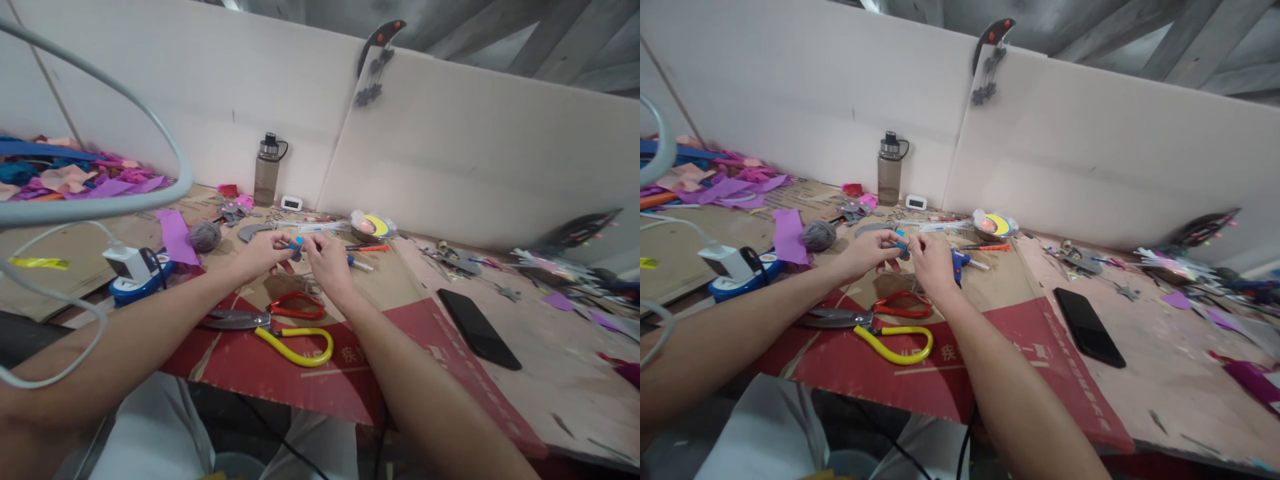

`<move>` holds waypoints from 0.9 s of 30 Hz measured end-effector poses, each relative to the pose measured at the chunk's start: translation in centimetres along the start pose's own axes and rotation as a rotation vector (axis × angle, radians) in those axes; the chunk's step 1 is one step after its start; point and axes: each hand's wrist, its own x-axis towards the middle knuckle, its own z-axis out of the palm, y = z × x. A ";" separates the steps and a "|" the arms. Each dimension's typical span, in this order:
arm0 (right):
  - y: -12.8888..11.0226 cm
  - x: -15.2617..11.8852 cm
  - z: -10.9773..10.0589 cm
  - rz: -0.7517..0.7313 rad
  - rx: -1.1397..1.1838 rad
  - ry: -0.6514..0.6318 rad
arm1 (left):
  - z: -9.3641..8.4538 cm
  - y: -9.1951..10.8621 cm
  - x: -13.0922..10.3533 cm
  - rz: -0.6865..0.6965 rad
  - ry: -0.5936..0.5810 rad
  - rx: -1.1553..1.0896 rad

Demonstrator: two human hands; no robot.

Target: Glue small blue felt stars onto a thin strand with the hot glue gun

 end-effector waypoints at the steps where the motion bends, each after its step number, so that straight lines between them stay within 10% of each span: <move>1: 0.0 0.0 -0.1 -0.002 -0.007 0.008 | 0.0 0.1 0.0 -0.003 0.008 0.018; 27: 0.4 0.1 -1.2 -0.233 -0.125 0.016 | -0.4 0.2 0.1 -0.009 0.011 -0.026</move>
